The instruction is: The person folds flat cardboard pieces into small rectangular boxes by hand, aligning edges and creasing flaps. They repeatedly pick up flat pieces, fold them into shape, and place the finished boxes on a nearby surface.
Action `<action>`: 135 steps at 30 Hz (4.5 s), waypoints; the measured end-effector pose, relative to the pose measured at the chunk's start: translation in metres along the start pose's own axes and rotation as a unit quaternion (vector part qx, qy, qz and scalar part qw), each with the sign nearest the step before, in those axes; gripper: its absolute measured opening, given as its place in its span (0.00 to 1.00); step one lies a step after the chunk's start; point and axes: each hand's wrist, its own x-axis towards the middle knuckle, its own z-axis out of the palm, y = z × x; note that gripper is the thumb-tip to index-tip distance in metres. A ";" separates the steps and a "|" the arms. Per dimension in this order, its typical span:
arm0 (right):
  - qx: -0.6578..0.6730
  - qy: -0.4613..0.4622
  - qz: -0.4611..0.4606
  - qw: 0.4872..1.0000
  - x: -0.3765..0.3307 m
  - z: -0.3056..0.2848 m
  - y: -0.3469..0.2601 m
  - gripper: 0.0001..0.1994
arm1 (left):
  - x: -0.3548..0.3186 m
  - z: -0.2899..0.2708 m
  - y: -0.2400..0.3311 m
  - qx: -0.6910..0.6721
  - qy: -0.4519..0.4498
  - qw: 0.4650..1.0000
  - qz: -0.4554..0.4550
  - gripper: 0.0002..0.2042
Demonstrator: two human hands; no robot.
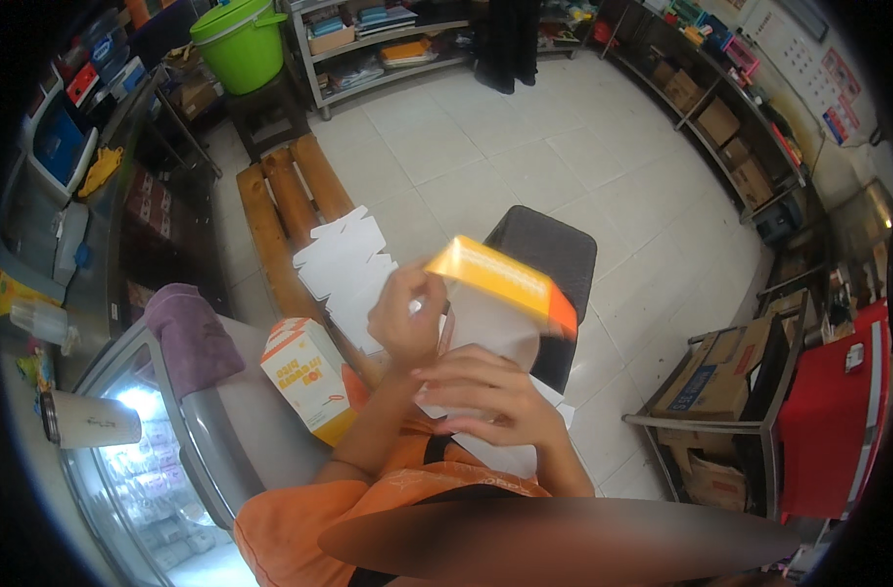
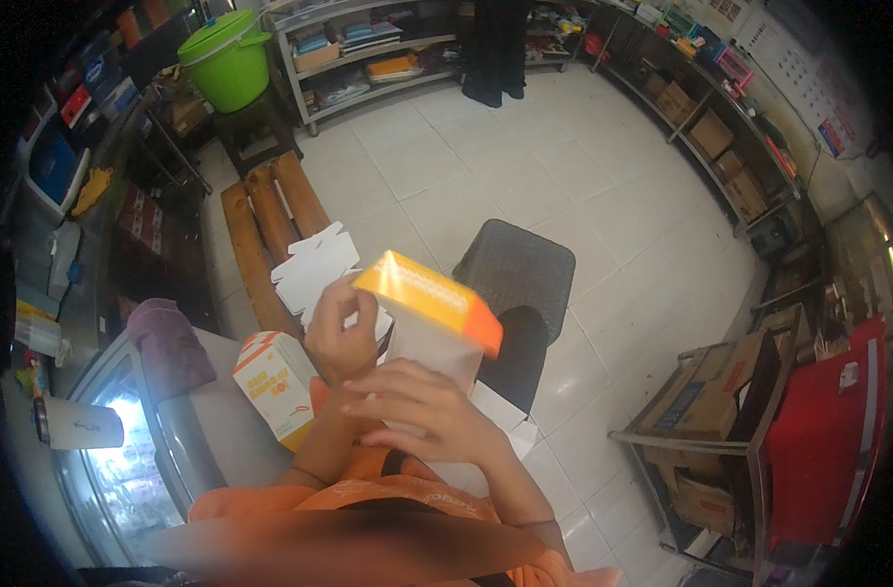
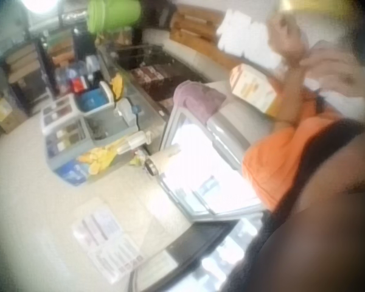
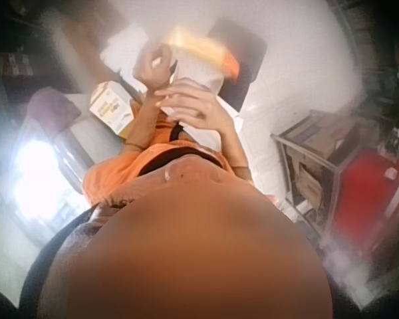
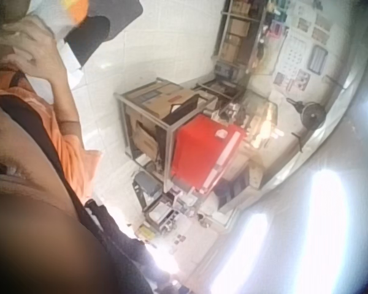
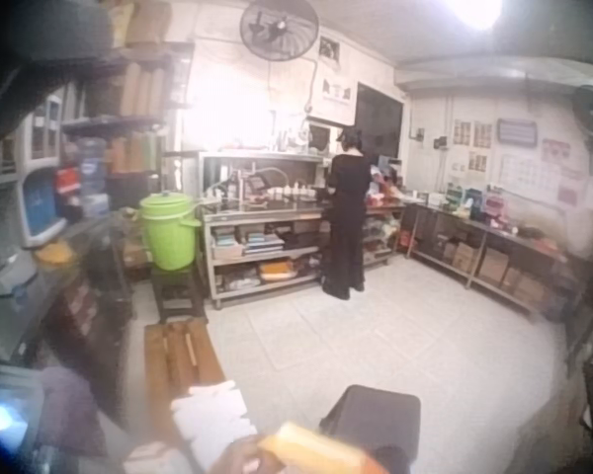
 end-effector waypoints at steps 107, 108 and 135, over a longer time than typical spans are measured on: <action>-0.105 0.351 0.163 0.916 -0.012 -0.056 0.039 0.27 | 0.013 -0.036 -0.005 -0.167 -0.325 0.927 0.084 0.11; -0.092 0.307 0.176 0.931 -0.010 -0.048 0.034 0.26 | 0.012 -0.037 -0.009 -0.186 -0.299 0.936 0.028 0.11; 0.270 -0.141 0.267 0.914 0.058 0.100 0.055 0.46 | 0.001 -0.207 -0.055 -0.054 -0.127 0.926 -0.351 0.15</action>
